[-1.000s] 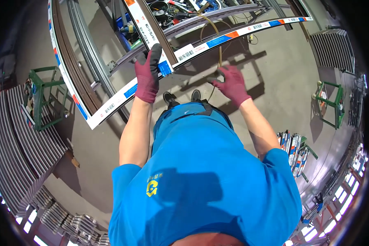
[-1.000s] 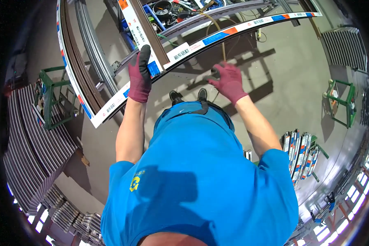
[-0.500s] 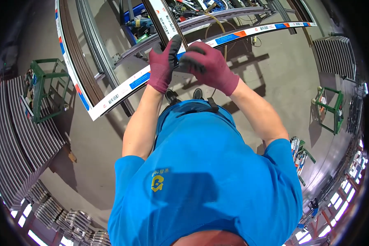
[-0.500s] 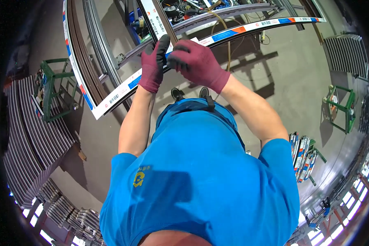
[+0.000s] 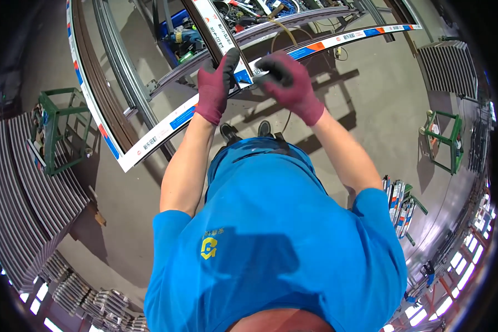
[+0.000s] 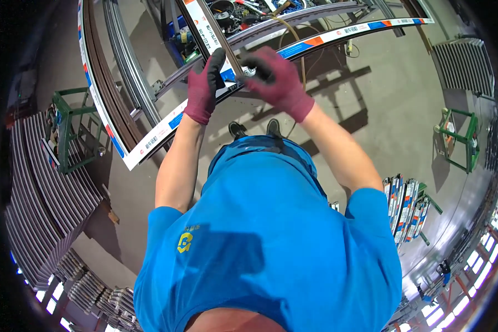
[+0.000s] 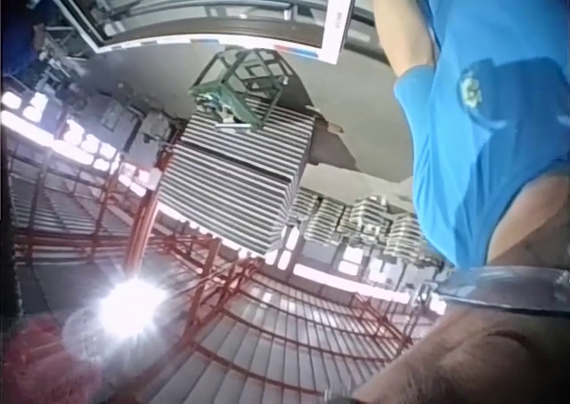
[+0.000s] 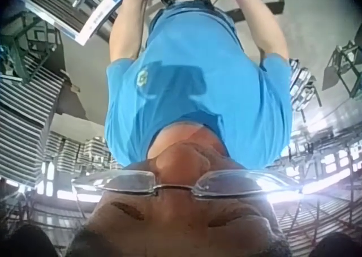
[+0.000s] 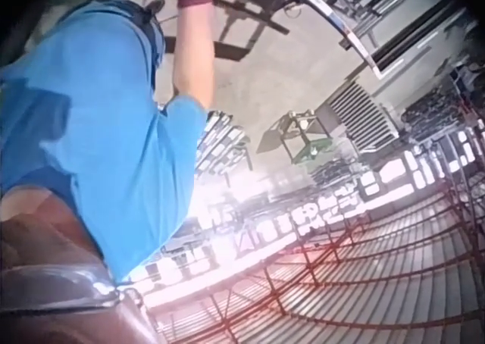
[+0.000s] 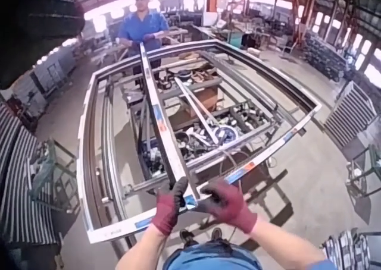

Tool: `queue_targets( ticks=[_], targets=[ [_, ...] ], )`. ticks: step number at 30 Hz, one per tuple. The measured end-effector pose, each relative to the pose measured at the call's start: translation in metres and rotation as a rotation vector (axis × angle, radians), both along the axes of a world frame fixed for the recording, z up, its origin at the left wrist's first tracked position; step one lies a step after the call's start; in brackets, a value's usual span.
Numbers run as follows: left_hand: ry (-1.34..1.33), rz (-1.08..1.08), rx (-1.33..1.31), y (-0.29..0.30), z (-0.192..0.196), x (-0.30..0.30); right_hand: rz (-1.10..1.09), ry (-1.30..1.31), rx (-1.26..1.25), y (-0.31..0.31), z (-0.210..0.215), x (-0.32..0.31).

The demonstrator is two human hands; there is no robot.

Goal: Assembling and securing metal window frame components using power tools on a fabrication floor.

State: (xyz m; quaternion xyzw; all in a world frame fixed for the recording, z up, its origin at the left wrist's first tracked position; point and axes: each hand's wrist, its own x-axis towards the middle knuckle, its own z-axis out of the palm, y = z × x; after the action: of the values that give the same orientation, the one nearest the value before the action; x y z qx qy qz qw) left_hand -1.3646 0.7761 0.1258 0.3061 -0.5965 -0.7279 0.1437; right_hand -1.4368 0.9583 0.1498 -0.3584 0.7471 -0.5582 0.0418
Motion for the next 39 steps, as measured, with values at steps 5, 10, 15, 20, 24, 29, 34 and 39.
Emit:
queue_targets(
  ticks=[5, 10, 15, 20, 24, 29, 34, 39],
  targets=[
    [-0.018, -0.079, 0.067, 0.005, -0.003, -0.018, -0.031, 0.058, 0.065, -0.001, -0.012, 0.014],
    [-0.064, -0.067, 0.092, 0.013, -0.021, -0.035, -0.026, 0.203, 0.476, 0.001, -0.017, -0.01],
    [-0.111, -0.126, 0.033, 0.019, -0.013, -0.054, -0.392, -0.078, 0.185, 0.01, -0.037, -0.087],
    [-0.172, -0.194, -0.021, 0.018, -0.01, -0.079, -0.315, -0.334, -0.018, 0.071, -0.05, -0.096],
    [-0.212, -0.212, 0.079, 0.013, -0.03, -0.107, -0.332, -0.414, 0.052, 0.13, -0.128, -0.041],
    [-0.237, -0.287, 0.063, -0.012, -0.081, -0.13, -0.496, -0.947, 0.241, 0.178, -0.164, 0.04],
    [-0.164, -0.48, 0.275, -0.018, -0.099, -0.118, -0.653, -0.896, 0.356, 0.22, -0.227, 0.102],
    [-0.144, -0.455, 0.386, -0.024, -0.106, -0.114, -0.692, -1.087, 0.339, 0.187, -0.202, 0.091]
  ],
)
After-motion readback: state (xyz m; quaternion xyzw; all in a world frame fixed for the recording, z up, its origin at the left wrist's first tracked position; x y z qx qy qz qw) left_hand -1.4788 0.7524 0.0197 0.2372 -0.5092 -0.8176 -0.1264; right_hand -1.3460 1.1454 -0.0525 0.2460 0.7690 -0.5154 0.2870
